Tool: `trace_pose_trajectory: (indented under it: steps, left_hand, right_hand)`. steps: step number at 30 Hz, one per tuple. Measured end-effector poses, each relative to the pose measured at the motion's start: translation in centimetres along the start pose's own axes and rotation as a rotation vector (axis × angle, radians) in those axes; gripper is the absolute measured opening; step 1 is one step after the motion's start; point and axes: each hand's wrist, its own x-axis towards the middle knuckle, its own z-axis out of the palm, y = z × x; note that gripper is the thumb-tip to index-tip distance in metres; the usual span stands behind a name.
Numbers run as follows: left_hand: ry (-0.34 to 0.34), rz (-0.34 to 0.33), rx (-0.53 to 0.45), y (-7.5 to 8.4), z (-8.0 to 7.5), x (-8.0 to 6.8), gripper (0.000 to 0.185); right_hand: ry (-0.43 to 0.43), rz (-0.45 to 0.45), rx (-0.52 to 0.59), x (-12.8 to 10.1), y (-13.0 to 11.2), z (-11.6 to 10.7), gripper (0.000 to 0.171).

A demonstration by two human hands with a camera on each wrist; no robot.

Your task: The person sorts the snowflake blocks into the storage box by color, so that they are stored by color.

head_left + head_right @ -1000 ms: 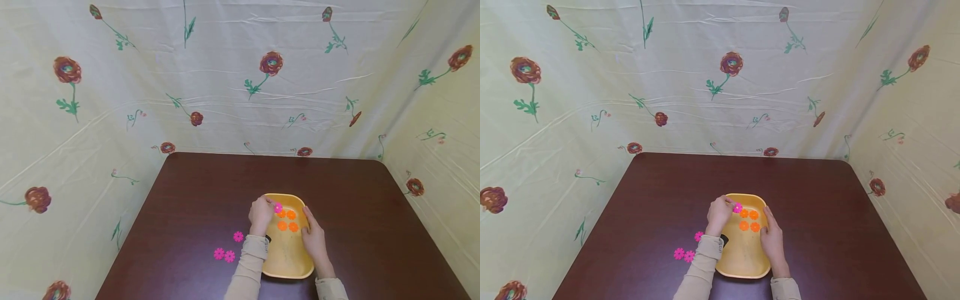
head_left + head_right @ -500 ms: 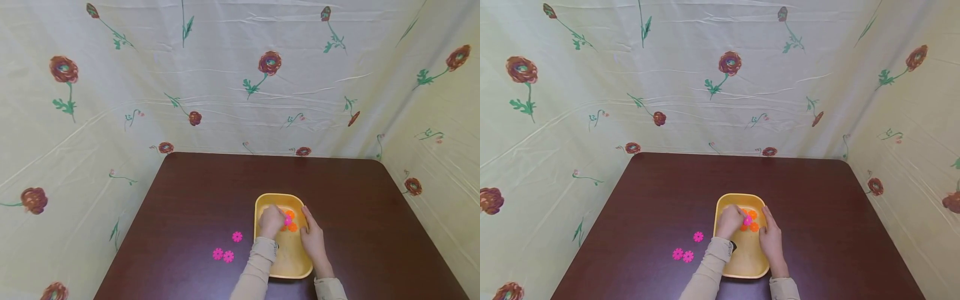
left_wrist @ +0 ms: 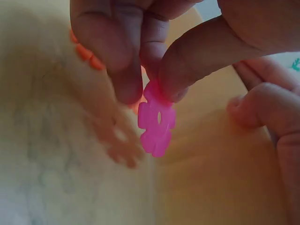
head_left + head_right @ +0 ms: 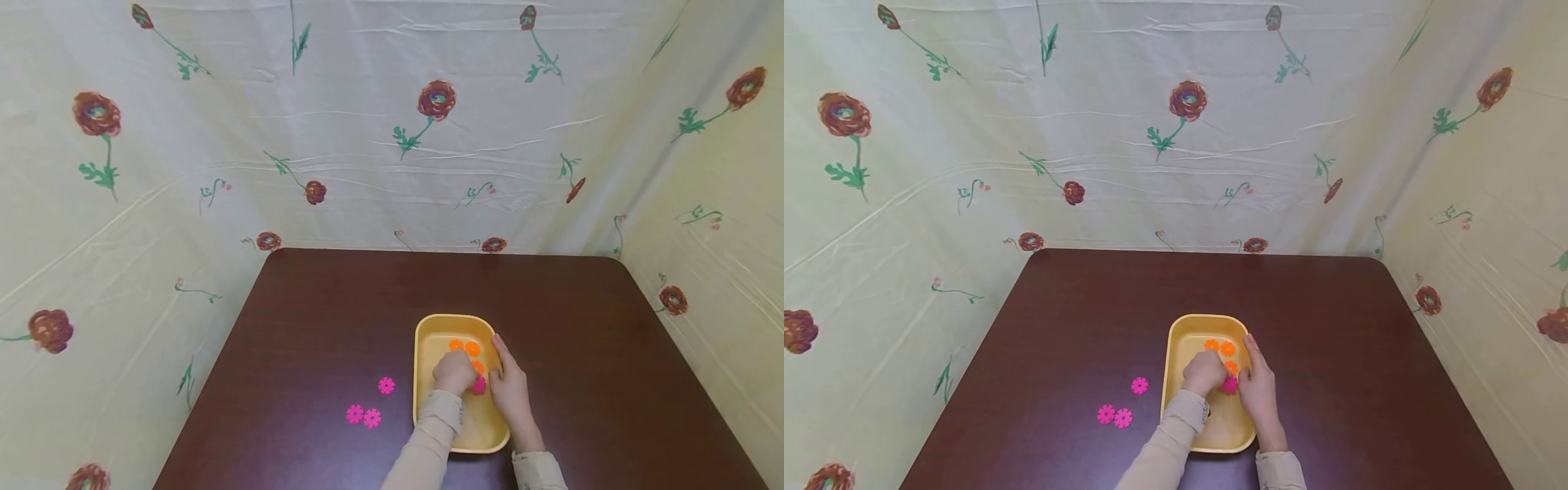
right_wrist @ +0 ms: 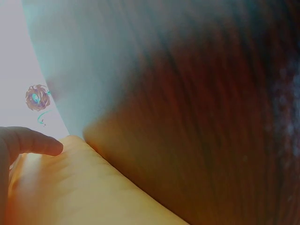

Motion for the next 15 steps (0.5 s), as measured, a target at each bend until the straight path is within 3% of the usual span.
trace_pose_trajectory:
  steps: [15]
  left_hand:
    - [0.008,-0.023,0.068,0.1,1.3,0.5,0.021]
  right_hand:
    - [-0.026,0.024,0.020,0.0,0.1,-0.1,0.058]
